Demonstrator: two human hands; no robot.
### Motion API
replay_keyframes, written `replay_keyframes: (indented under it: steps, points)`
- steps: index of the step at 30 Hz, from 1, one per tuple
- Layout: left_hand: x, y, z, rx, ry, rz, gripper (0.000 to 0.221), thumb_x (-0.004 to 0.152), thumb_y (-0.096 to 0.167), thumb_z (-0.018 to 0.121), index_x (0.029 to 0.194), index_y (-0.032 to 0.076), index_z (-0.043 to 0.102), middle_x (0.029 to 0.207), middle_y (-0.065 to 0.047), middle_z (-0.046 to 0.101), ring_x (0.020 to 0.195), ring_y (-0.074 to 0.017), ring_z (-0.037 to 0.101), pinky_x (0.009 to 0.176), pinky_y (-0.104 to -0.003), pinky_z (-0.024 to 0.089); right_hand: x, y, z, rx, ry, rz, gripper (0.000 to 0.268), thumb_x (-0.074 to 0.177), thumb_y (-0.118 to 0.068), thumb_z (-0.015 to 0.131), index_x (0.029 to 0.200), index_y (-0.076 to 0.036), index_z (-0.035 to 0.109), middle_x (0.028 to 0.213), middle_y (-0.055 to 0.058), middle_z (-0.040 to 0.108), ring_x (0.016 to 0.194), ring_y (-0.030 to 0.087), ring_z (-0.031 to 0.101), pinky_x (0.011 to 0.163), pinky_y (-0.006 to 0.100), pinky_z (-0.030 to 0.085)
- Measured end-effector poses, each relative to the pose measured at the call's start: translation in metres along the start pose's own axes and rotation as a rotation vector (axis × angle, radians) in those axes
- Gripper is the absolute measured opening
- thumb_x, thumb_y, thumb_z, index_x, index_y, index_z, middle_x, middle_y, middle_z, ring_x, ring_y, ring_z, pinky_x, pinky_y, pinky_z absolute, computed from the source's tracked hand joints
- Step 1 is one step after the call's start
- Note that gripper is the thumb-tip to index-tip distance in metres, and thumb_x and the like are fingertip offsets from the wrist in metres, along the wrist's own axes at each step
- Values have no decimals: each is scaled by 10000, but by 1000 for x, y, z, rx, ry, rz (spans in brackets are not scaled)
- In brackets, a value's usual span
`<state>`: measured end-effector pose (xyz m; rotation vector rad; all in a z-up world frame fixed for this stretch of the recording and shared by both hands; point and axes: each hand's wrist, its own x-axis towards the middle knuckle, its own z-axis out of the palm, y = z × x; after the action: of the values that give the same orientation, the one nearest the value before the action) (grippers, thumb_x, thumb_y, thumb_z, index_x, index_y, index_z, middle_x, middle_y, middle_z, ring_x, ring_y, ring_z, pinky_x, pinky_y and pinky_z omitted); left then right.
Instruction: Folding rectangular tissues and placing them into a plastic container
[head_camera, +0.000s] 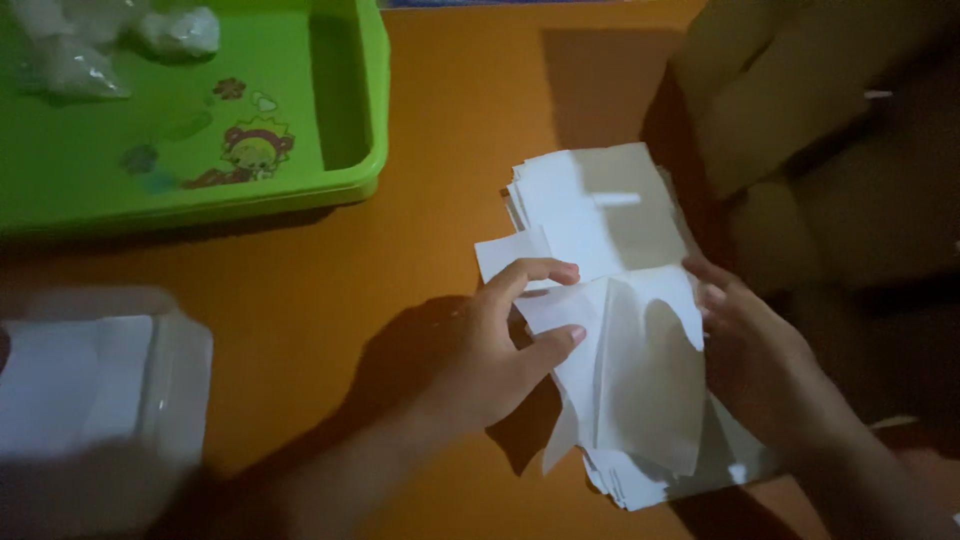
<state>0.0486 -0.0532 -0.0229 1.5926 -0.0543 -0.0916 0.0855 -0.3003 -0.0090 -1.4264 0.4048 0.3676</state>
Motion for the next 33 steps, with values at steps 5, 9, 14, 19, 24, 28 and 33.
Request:
replay_keyframes:
  steps: [5,9,14,19,24,28,33]
  points:
    - [10,-14,9,-55,18,253,388,834,186,695,1205,111,611,1277,-67,688,1268,-213,632,1143,-344,399,12,-16,21,-118,54,-28,761,787,-245,602,1524,-153,438,1214,128,649,848,206,603,634,343,454]
    - [0,22,0,334,-20,219,375,851,335,654,1211,230,635,1333,56,727,1204,-136,717,968,-317,519,-17,-45,36,-479,143,-57,807,851,-189,651,1623,-250,422,924,181,652,672,252,567,578,346,421]
    - [-7,39,7,230,-72,801,144,1024,-12,593,1157,42,599,1283,-214,662,1208,-312,707,1029,-383,590,-24,-39,11,-410,-48,-770,818,817,42,548,1582,-43,270,1667,123,315,1474,229,372,1195,345,292]
    - [13,17,17,196,-46,666,228,993,190,560,1169,48,593,1422,-217,596,1347,-348,599,1176,-446,452,16,-34,6,-120,-35,-424,770,844,-18,516,1562,-212,317,1637,63,456,1300,153,509,1022,279,394]
    - [41,-20,31,145,39,510,326,879,147,657,1198,99,613,1494,-198,565,1418,-315,539,1169,-434,431,34,-26,9,-132,118,-203,773,876,-25,528,1603,-218,349,1494,98,598,1328,166,572,1062,281,446]
    - [63,-38,42,61,133,442,378,819,182,674,1185,104,623,1430,-149,611,1334,-282,588,1138,-404,437,45,-10,4,-75,246,-95,535,913,-195,609,1435,-230,498,1203,92,693,985,164,662,788,291,515]
    - [62,-37,40,55,108,310,457,826,250,683,1260,141,591,1452,-100,603,1304,-265,604,1116,-412,448,33,-16,5,17,204,-23,482,904,-234,619,1342,-171,427,1068,92,577,958,220,576,840,360,444]
